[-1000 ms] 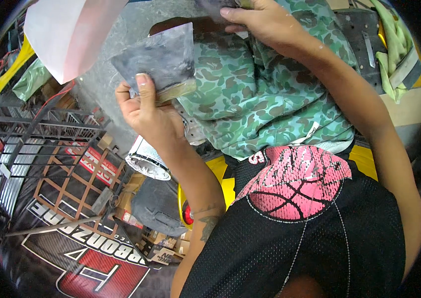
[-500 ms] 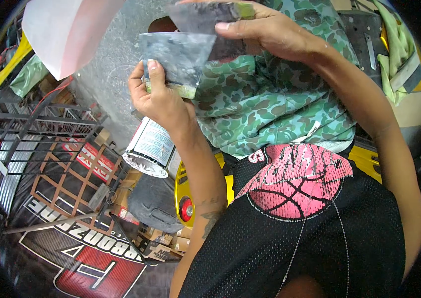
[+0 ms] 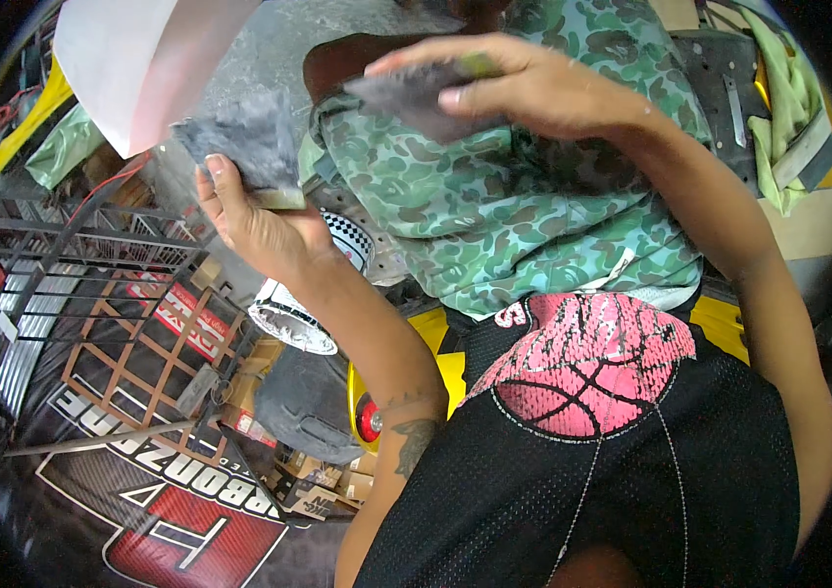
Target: The recorder is sanding a large white car body panel using sandpaper.
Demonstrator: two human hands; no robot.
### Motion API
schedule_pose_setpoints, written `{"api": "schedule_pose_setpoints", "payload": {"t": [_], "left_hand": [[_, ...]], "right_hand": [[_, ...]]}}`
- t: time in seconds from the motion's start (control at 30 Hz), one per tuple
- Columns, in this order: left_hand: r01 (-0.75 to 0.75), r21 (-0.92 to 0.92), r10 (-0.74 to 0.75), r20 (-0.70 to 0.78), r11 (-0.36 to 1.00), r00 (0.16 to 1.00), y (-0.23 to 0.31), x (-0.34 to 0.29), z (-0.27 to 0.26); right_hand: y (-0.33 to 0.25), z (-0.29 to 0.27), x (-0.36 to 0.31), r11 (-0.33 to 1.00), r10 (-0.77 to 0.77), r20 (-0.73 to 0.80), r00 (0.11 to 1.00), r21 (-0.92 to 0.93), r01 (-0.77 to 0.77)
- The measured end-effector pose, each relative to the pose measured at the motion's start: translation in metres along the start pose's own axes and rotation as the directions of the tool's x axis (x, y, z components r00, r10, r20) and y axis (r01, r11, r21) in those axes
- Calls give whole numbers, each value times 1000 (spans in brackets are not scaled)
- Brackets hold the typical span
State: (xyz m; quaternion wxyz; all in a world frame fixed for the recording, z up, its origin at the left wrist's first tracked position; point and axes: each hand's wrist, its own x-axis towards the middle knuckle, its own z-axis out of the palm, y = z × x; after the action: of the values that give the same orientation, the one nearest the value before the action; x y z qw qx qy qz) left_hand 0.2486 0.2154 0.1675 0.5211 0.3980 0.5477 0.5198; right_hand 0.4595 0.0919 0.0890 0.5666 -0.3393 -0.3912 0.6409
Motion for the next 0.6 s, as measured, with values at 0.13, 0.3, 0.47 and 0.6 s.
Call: {"api": "schedule_pose_setpoints", "payload": {"t": [0.13, 0.3, 0.47, 0.6], "left_hand": [[100, -30, -98, 77, 994, 992, -6, -6, -7], [83, 153, -112, 189, 985, 976, -22, -30, 10], [-178, 335, 83, 279, 925, 957, -21, -59, 28], [-7, 89, -27, 376, 996, 926, -25, -74, 38]], "right_hand": [[-5, -20, 10, 980, -42, 134, 990, 198, 15], [-6, 15, 4, 989, -147, -96, 984, -12, 147], [-9, 22, -5, 998, -64, -54, 996, -15, 63], [3, 27, -3, 995, -80, -222, 972, 46, 93]]}}
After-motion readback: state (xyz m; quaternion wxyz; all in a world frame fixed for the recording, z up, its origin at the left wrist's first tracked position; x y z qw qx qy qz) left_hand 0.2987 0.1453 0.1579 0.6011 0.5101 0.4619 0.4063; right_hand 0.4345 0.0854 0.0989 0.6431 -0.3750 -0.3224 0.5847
